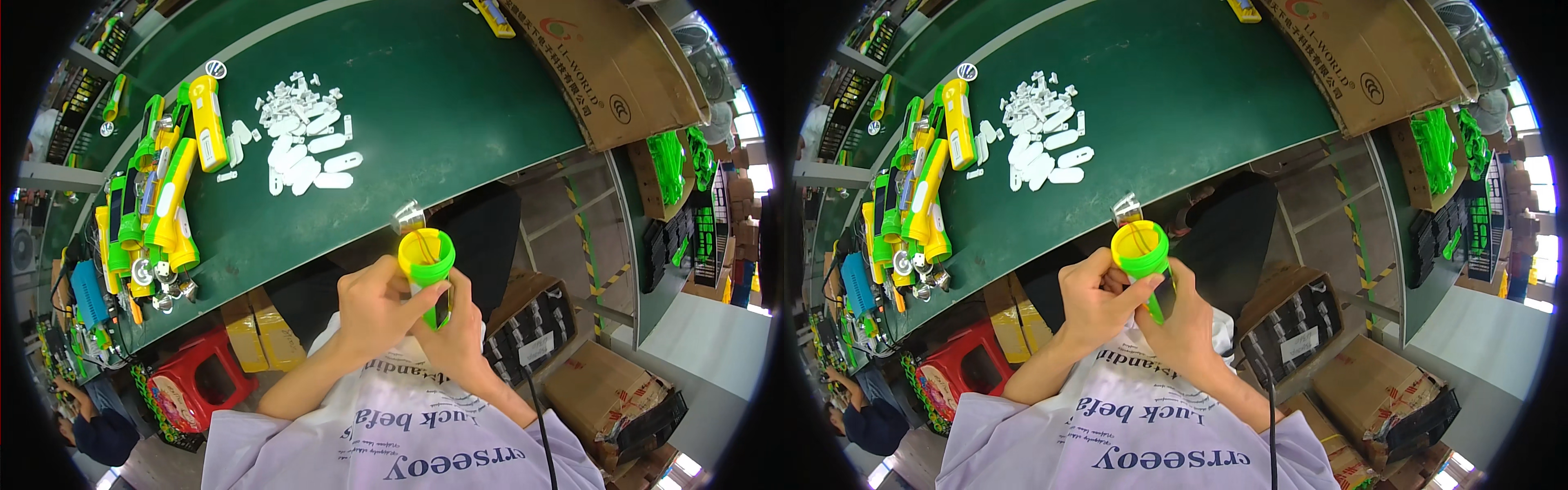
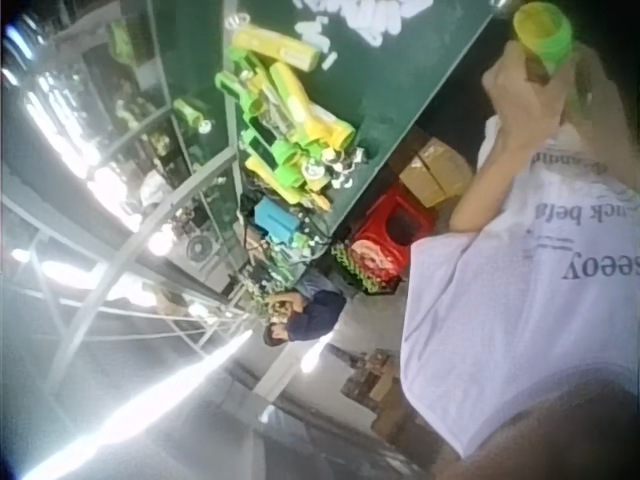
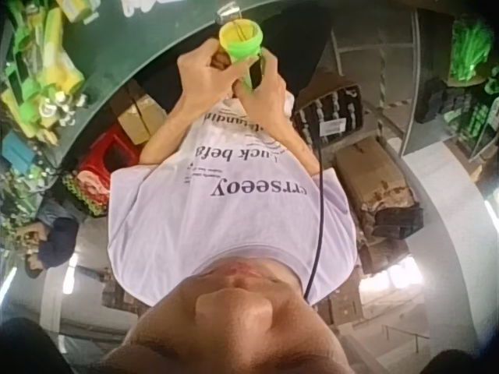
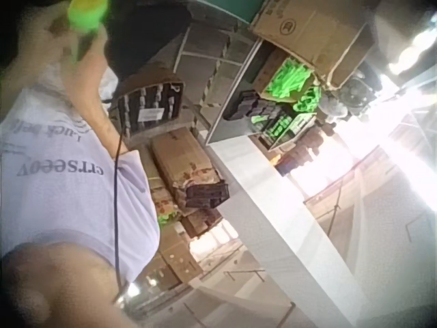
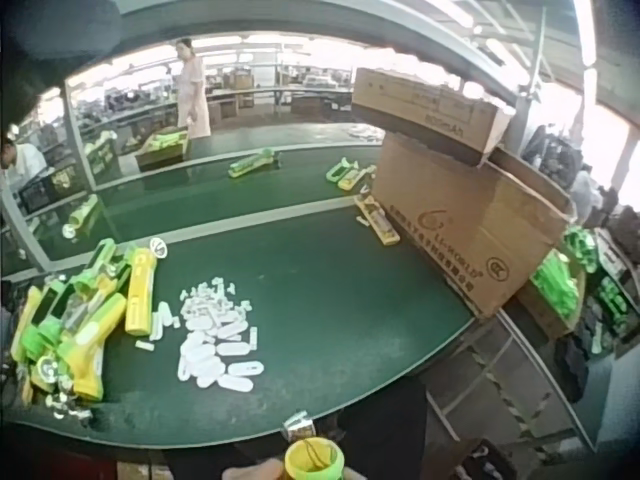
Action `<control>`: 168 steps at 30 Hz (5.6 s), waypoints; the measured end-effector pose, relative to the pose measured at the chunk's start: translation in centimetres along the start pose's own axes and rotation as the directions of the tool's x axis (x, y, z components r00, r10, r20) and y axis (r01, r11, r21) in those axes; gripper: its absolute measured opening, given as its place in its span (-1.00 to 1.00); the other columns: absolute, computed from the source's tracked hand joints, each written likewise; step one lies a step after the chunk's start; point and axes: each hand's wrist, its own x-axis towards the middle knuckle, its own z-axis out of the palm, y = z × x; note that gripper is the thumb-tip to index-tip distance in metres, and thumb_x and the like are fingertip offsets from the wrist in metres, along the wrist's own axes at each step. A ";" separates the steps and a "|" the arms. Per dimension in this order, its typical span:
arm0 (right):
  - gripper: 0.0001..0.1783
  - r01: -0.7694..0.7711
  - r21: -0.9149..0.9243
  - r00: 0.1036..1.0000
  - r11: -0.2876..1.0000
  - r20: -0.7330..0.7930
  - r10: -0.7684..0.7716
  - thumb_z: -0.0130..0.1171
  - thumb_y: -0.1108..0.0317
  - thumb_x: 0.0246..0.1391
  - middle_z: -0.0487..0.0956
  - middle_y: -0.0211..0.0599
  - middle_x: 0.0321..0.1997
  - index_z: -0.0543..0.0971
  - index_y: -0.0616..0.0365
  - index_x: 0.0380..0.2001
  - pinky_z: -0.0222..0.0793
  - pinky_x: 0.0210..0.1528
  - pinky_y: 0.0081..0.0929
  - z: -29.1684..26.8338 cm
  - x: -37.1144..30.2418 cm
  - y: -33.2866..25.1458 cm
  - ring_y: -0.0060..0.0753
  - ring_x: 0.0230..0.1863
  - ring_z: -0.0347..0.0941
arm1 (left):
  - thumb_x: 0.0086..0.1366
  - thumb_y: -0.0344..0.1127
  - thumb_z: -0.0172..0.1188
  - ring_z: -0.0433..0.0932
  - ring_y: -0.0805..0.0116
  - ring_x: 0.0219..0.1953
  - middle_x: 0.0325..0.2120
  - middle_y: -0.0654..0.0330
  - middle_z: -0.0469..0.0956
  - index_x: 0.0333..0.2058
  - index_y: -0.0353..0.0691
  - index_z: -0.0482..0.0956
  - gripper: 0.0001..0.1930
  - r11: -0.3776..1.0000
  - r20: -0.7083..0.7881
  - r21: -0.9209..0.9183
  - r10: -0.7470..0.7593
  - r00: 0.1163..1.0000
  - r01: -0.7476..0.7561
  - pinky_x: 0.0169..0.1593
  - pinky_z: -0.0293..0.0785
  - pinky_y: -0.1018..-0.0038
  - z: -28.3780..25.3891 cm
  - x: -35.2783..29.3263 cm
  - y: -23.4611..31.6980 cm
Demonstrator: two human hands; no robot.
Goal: The person retrieves switch pieces from a box, installs the switch covers onto flashlight bodies by hand, tests the lights, and places the assembled flashlights onto a conveyor belt.
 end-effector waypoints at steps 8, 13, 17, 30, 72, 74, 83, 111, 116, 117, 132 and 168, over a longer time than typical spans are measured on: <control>-0.38 -0.183 0.696 0.977 0.695 0.206 0.052 0.27 0.57 -0.27 0.51 -0.13 -0.37 0.30 0.24 -0.04 0.45 -0.31 -0.34 -0.6 0.7 0.8 -0.22 -0.40 0.52 | 0.15 -0.34 0.38 0.48 0.57 -0.69 -0.67 0.24 0.56 -0.47 -0.37 0.58 -0.79 0.967 0.020 0.010 0.253 0.967 -0.253 -0.59 0.33 0.66 0.2 -0.5 -0.3; -0.29 -0.631 0.773 0.766 0.061 0.633 -0.108 0.23 0.60 -0.48 0.38 -0.22 -0.53 0.30 0.16 -0.08 0.35 -0.54 -0.40 -1.8 0.7 0.6 -0.32 -0.60 0.36 | 0.27 -0.30 0.24 0.48 0.60 -0.47 -0.47 0.27 0.57 -0.24 -0.31 0.59 -0.81 0.926 0.156 -0.306 -0.182 0.971 0.223 -0.38 0.39 0.59 0.2 0.2 -2.0; -0.27 -0.702 0.708 0.708 -0.076 0.683 -0.177 0.23 0.60 -0.50 0.37 -0.22 -0.54 0.29 0.17 -0.06 0.36 -0.53 -0.39 -1.2 0.3 1.3 -0.32 -0.61 0.35 | 0.33 -0.32 0.16 0.56 0.49 -0.21 -0.22 0.17 0.60 -0.02 -0.44 0.51 -0.66 0.656 0.599 -0.429 -0.308 0.739 0.621 -0.09 0.48 0.50 -1.1 1.3 -1.2; -0.38 -0.075 0.662 0.719 0.745 0.554 -0.420 0.34 0.45 -0.35 0.61 -0.19 -0.15 0.52 0.23 -0.04 0.41 -0.08 -0.39 -5.1 1.1 2.1 -0.33 -0.15 0.56 | -0.11 0.11 0.53 0.56 0.36 -0.19 -0.22 0.19 0.57 0.12 -0.26 0.51 -0.15 0.775 0.481 -0.611 0.206 0.852 0.158 -0.06 0.41 0.43 -1.1 -0.6 0.3; -0.34 0.055 0.591 0.605 0.805 0.621 -0.498 0.34 0.39 -0.22 0.62 -0.13 -0.24 0.43 0.21 0.05 0.39 -0.14 -0.29 -4.7 0.0 1.7 -0.06 -0.23 0.56 | 0.06 0.40 0.24 0.68 0.15 -0.18 -0.24 -0.16 0.64 -0.14 -0.59 0.58 -0.09 0.615 0.402 -0.775 0.299 0.866 0.147 -0.05 0.56 0.30 -2.4 -0.3 -0.7; -0.30 0.036 0.617 0.637 0.786 0.592 -0.494 0.36 0.38 -0.22 0.63 -0.14 -0.25 0.41 0.20 0.09 0.40 -0.17 -0.29 -4.8 0.3 1.3 -0.04 -0.24 0.57 | -0.08 0.40 0.32 0.67 0.10 -0.17 -0.22 -0.18 0.64 -0.13 -0.59 0.58 -0.04 0.638 0.360 -0.762 0.279 0.890 0.108 -0.05 0.56 0.30 -2.5 -1.2 -1.1; -0.49 -0.122 0.673 0.661 0.729 0.603 -0.446 0.28 0.44 -0.26 0.56 -0.27 -0.42 0.43 0.22 -0.12 0.40 -0.28 -0.39 -3.1 0.0 1.7 -0.24 -0.40 0.51 | 0.04 -0.04 0.49 0.66 0.22 -0.25 -0.24 -0.12 0.66 -0.11 -0.56 0.58 -0.35 0.761 0.264 -0.645 0.309 0.914 -0.071 -0.09 0.55 0.38 -3.5 -0.6 -0.5; -0.33 -0.365 0.927 0.929 -0.086 0.369 0.039 0.01 0.58 -0.48 0.32 -0.28 -0.48 0.31 0.06 -0.08 0.36 -0.49 -0.36 -2.9 0.8 0.4 -0.35 -0.51 0.32 | 0.14 -0.41 0.27 0.52 0.03 -0.21 -0.40 0.04 0.56 -0.37 -0.28 0.64 -0.91 0.447 -0.085 0.891 0.331 0.940 -0.077 -0.13 0.45 0.19 -16.3 14.8 -5.5; -0.33 -0.385 0.920 0.919 -0.069 0.390 0.067 0.02 0.58 -0.48 0.33 -0.26 -0.49 0.30 0.08 -0.08 0.34 -0.48 -0.34 -2.7 0.2 0.6 -0.34 -0.51 0.31 | 0.14 -0.35 0.31 0.50 0.01 -0.18 -0.37 0.04 0.56 -0.40 -0.28 0.61 -0.87 0.432 -0.049 0.898 0.286 0.957 -0.083 -0.10 0.41 0.18 -15.8 15.1 -5.9; -0.33 -0.382 0.921 0.921 -0.078 0.386 0.048 0.02 0.59 -0.48 0.33 -0.26 -0.49 0.30 0.09 -0.08 0.34 -0.48 -0.34 -2.7 0.3 0.6 -0.34 -0.51 0.31 | 0.13 -0.36 0.31 0.50 -0.01 -0.21 -0.38 0.04 0.56 -0.41 -0.29 0.58 -0.86 0.448 -0.058 0.887 0.342 0.938 -0.109 -0.11 0.42 0.16 -15.8 15.0 -6.0; -0.32 -0.534 0.841 0.845 -0.093 0.527 -0.085 0.15 0.63 -0.48 0.41 -0.29 -0.52 0.33 0.09 -0.09 0.38 -0.50 -0.37 -2.4 1.1 0.3 -0.33 -0.58 0.40 | -0.08 -0.48 0.52 0.33 0.71 -0.57 -0.54 0.38 0.52 -0.42 -0.26 0.58 -0.73 0.914 0.369 -0.379 0.004 0.929 0.147 -0.49 0.23 0.68 -2.3 2.9 0.2; -0.45 -0.618 0.782 0.785 -0.082 0.606 -0.131 0.18 0.55 -0.43 0.44 -0.25 -0.53 0.38 0.17 -0.19 0.42 -0.54 -0.39 -2.0 -0.3 0.3 -0.32 -0.56 0.47 | 0.16 -0.11 0.34 0.60 0.21 -0.05 -0.09 -0.12 0.56 0.10 -0.44 0.38 -0.35 0.534 0.727 -0.527 -0.120 0.676 0.661 0.07 0.52 0.33 0.6 1.8 -1.3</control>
